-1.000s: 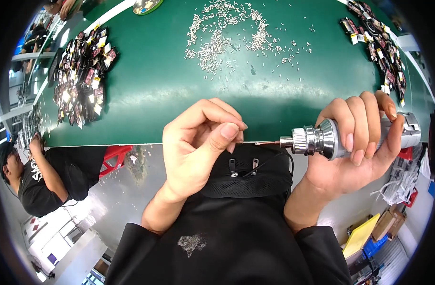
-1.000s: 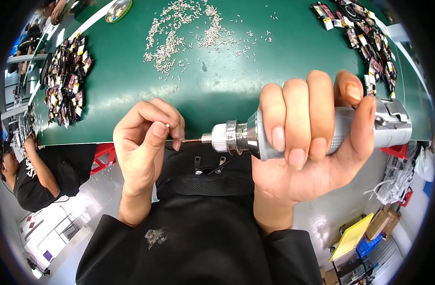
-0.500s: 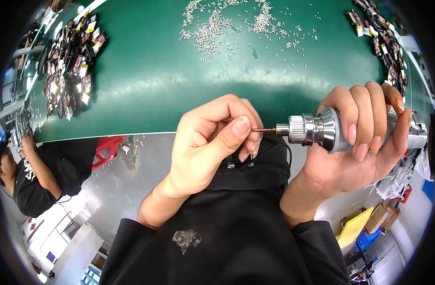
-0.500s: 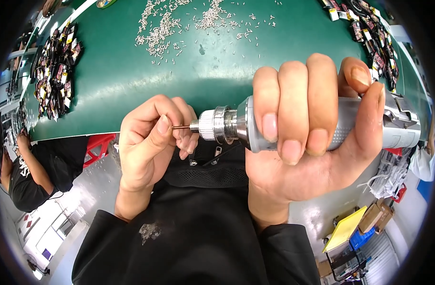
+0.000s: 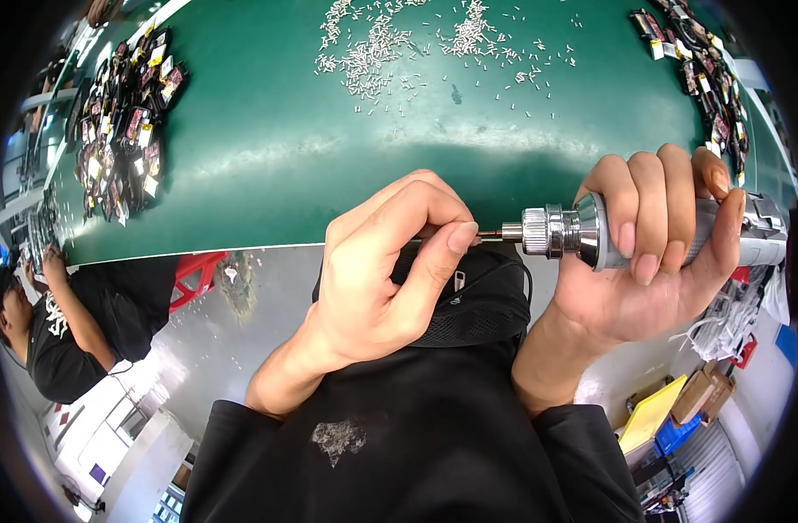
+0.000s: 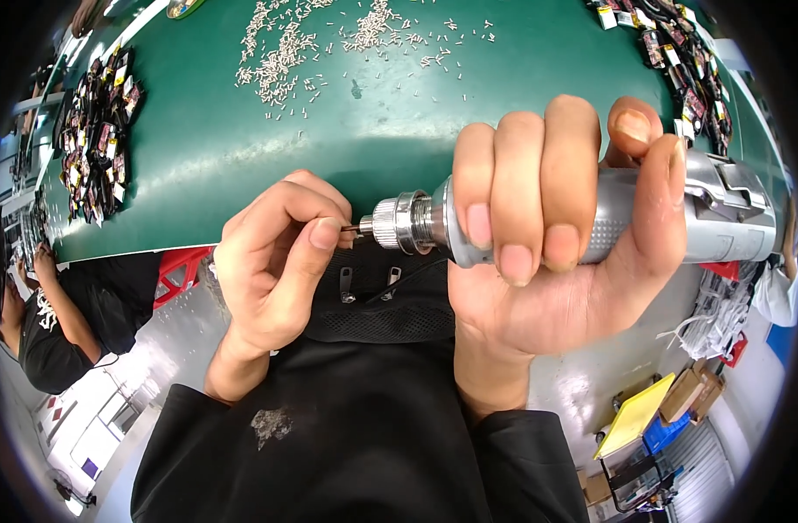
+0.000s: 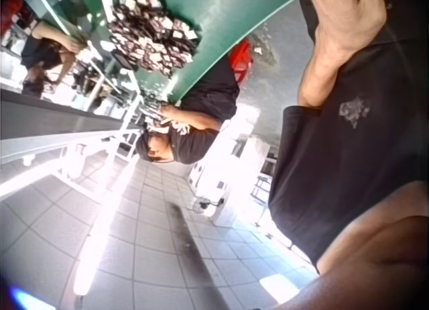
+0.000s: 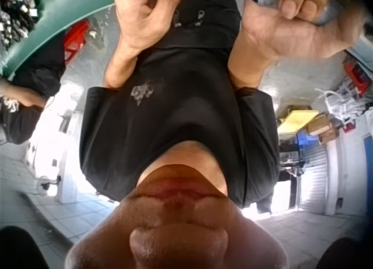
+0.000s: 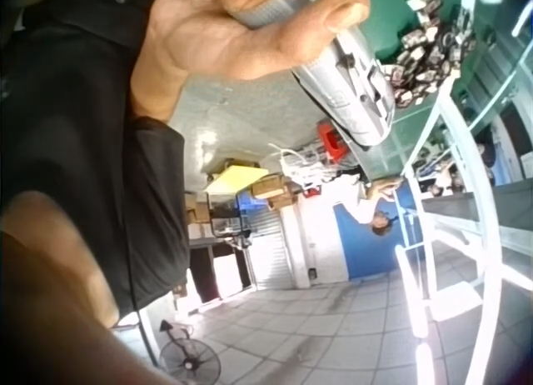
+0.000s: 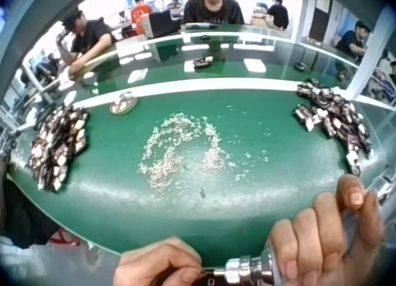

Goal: Using an electric screwdriver to assemble small electronic components on a factory assembly line.

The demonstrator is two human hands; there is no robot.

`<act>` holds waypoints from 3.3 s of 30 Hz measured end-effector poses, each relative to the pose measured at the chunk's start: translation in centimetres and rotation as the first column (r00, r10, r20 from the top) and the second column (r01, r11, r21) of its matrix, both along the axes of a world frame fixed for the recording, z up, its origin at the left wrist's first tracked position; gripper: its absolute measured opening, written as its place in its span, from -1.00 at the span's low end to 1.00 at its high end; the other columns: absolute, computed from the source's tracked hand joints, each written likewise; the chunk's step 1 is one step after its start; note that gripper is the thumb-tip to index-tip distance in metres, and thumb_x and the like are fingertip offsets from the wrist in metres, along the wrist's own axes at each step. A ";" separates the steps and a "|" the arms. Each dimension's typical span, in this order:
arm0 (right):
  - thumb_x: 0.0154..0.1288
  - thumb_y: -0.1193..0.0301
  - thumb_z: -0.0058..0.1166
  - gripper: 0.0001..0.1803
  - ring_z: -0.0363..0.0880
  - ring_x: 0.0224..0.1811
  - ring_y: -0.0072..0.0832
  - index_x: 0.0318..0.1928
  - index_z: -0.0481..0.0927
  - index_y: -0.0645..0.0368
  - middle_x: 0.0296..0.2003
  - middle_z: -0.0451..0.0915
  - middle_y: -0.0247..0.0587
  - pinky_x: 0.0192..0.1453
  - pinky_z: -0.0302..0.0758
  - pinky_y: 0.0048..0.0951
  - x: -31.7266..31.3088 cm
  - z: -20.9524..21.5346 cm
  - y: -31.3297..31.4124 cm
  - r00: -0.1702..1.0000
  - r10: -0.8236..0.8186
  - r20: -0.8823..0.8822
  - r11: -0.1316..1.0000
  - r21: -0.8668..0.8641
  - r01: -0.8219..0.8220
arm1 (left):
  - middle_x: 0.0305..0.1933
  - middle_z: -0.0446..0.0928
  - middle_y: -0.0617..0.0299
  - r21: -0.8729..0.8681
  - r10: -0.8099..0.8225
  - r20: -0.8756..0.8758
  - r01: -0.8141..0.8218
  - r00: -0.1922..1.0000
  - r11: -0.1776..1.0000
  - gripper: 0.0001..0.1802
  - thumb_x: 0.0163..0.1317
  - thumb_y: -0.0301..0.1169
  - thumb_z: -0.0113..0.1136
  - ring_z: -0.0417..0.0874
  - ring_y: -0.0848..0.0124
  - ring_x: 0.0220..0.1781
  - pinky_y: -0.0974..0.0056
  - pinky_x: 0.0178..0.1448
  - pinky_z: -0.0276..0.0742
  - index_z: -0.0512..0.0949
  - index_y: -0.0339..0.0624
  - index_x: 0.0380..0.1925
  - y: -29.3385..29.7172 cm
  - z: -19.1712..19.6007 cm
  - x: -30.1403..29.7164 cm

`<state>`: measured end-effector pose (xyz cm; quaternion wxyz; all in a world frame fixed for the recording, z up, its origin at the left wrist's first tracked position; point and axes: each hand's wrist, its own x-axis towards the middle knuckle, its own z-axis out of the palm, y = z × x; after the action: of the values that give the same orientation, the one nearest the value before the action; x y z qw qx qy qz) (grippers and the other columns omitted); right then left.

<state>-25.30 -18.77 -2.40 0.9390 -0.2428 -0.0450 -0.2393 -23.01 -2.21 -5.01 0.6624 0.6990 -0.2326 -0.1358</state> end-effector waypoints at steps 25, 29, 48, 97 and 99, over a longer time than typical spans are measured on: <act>0.31 0.44 -0.13 -0.95 0.23 -0.70 -0.54 -0.29 0.30 0.10 -0.70 0.22 -0.35 -0.45 0.29 -0.42 -1.1 -3.3 1.6 0.983 0.047 -0.175 0.994 0.102 -0.029 | -0.14 0.49 -0.10 0.631 -0.060 0.683 -0.546 0.728 0.551 -0.54 0.12 -0.26 0.19 0.50 0.03 -0.02 0.08 0.07 0.44 0.40 -0.31 -0.04 -12.0 0.7 32.1; 0.31 0.44 -0.13 -0.95 0.22 -0.70 -0.56 -0.29 0.30 0.09 -0.69 0.21 -0.36 -0.46 0.29 -0.43 -0.9 -3.1 1.7 0.981 0.076 -0.179 0.994 0.092 -0.060 | -0.15 0.50 -0.05 0.609 -0.259 0.775 -0.571 0.577 0.550 -0.68 0.15 -0.44 0.09 0.49 0.03 -0.04 0.07 0.07 0.43 0.46 -0.30 -0.08 -9.8 -0.2 34.6; 0.34 0.37 -0.17 -0.90 0.19 -0.76 -0.61 -0.31 0.30 0.10 -0.73 0.21 -0.42 -0.54 0.29 -0.49 -2.1 -2.9 2.8 0.965 0.143 -0.221 0.984 0.134 -0.115 | 0.08 0.47 0.00 0.628 -0.318 0.582 -0.165 0.748 0.761 -0.50 -0.20 -0.72 0.16 0.50 0.05 0.07 0.14 0.11 0.48 0.51 -0.41 -0.10 6.8 2.3 3.9; 0.40 0.13 -0.16 -0.70 0.18 -0.70 -0.67 -0.27 0.41 0.09 -0.70 0.22 -0.46 -0.43 0.16 -0.55 2.7 0.2 1.4 0.942 0.290 -0.171 0.833 -0.439 -0.337 | -0.05 0.51 -0.20 0.593 -0.412 0.682 -0.128 0.604 0.795 -0.58 -0.22 -0.62 0.13 0.57 0.02 -0.05 0.22 -0.17 0.64 0.51 -0.66 -0.25 4.6 0.2 0.5; 0.41 0.14 -0.19 -0.72 0.18 -0.70 -0.68 -0.30 0.38 0.07 -0.70 0.22 -0.48 -0.43 0.16 -0.55 2.7 0.2 1.3 0.929 0.314 -0.194 0.812 -0.453 -0.369 | -0.06 0.51 -0.20 0.579 -0.400 0.699 -0.141 0.593 0.803 -0.59 -0.20 -0.61 0.13 0.58 0.02 -0.06 0.22 -0.18 0.64 0.51 -0.66 -0.26 4.7 -0.3 0.6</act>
<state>-22.57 -17.43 -2.19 0.8774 -0.4693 -0.0941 -0.0342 -22.44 2.45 -5.30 0.2292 0.8306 -0.5020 0.0747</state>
